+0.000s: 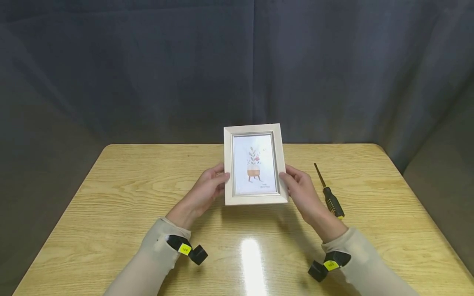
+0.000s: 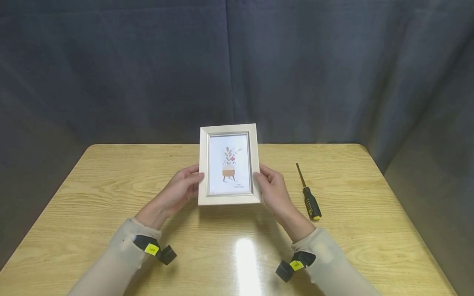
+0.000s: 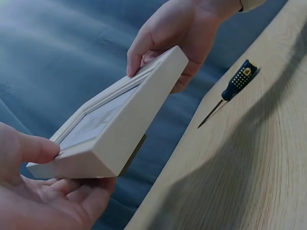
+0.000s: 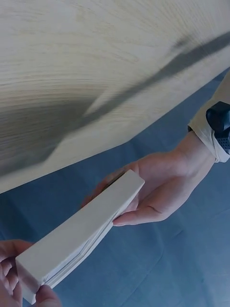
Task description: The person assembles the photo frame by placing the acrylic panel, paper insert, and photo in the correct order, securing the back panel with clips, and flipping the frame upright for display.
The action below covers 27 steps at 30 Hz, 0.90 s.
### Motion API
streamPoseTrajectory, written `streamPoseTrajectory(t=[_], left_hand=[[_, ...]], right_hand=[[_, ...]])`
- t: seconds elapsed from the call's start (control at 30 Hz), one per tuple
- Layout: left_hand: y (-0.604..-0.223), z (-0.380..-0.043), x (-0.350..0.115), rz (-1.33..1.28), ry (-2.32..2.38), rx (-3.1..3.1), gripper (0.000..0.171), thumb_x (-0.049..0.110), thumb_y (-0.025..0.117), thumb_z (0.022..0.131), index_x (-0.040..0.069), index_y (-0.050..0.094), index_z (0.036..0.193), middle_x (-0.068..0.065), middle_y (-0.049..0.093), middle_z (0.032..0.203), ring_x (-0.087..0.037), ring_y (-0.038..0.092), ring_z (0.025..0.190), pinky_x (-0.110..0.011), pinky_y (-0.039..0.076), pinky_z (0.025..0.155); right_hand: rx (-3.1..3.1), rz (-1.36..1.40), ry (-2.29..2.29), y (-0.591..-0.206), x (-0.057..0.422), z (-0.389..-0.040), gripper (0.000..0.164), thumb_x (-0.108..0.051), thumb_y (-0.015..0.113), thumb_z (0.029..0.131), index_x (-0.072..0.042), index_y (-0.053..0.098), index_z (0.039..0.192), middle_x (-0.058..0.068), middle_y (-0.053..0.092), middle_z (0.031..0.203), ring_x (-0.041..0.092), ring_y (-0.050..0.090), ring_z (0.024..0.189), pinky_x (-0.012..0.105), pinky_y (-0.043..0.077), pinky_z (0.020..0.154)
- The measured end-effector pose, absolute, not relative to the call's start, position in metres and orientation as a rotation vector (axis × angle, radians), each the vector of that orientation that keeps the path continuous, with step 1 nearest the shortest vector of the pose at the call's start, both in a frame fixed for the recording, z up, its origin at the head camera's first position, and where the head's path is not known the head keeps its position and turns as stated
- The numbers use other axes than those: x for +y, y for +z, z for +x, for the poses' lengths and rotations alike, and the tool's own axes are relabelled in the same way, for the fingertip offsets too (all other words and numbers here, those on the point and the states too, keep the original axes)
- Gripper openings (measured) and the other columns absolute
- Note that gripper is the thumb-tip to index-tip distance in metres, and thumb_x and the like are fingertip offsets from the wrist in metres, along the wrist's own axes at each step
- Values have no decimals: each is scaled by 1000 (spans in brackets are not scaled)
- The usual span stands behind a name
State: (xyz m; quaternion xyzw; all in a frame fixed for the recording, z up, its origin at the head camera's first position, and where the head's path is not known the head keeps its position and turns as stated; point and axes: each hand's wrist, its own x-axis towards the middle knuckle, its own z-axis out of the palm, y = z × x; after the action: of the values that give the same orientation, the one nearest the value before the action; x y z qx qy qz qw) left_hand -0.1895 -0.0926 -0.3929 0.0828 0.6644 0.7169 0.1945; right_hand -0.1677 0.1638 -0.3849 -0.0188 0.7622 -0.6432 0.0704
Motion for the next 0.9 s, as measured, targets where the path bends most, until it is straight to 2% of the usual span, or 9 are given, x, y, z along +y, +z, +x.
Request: streamPoseTrajectory(t=[0.13, 0.4, 0.63, 0.73, 0.9], left_hand=[[-394, -190, -94, 230, 1999, 1844, 43, 17, 40, 108, 0, 43, 148, -20, 61, 139, -7, 68, 107, -28, 54, 95], [-399, -192, -94, 217, 2006, 1828, 45, 14, 44, 107, -3, 42, 148, -20, 57, 142, -8, 65, 110, -32, 53, 101], [-402, -192, -95, 177, 1971, 1904, 44, 12, 49, 105, 1, 46, 147, -17, 60, 144, -19, 65, 124, -45, 46, 113], [-403, -193, -95, 163, 1957, 1933, 45, 12, 50, 105, 1, 45, 148, -17, 59, 145, -22, 64, 127, -45, 47, 112], [-406, -195, -94, 152, 1949, 1956, 45, 11, 51, 104, -2, 44, 147, -20, 61, 142, -17, 68, 116, -44, 51, 108]], right_hand=[[2301, -79, -1927, -386, 165, -167, 51, -20, 37, 109, 0, 35, 155, 23, 53, 148, 32, 57, 131, 20, 55, 92], [2311, -79, -1907, -388, 167, -168, 51, -21, 37, 109, 0, 34, 156, 24, 51, 149, 33, 56, 132, 19, 54, 91], [2350, -73, -1864, -390, 169, -171, 49, -19, 40, 109, 2, 38, 153, 24, 52, 148, 35, 55, 134, 21, 53, 97], [2372, -68, -1833, -390, 170, -172, 49, -19, 42, 108, 3, 39, 153, 26, 53, 146, 33, 59, 129, 18, 54, 92], [2406, -43, -1771, -392, 171, -174, 50, -20, 43, 108, 6, 40, 151, 30, 54, 142, 29, 62, 120, 18, 54, 87]])
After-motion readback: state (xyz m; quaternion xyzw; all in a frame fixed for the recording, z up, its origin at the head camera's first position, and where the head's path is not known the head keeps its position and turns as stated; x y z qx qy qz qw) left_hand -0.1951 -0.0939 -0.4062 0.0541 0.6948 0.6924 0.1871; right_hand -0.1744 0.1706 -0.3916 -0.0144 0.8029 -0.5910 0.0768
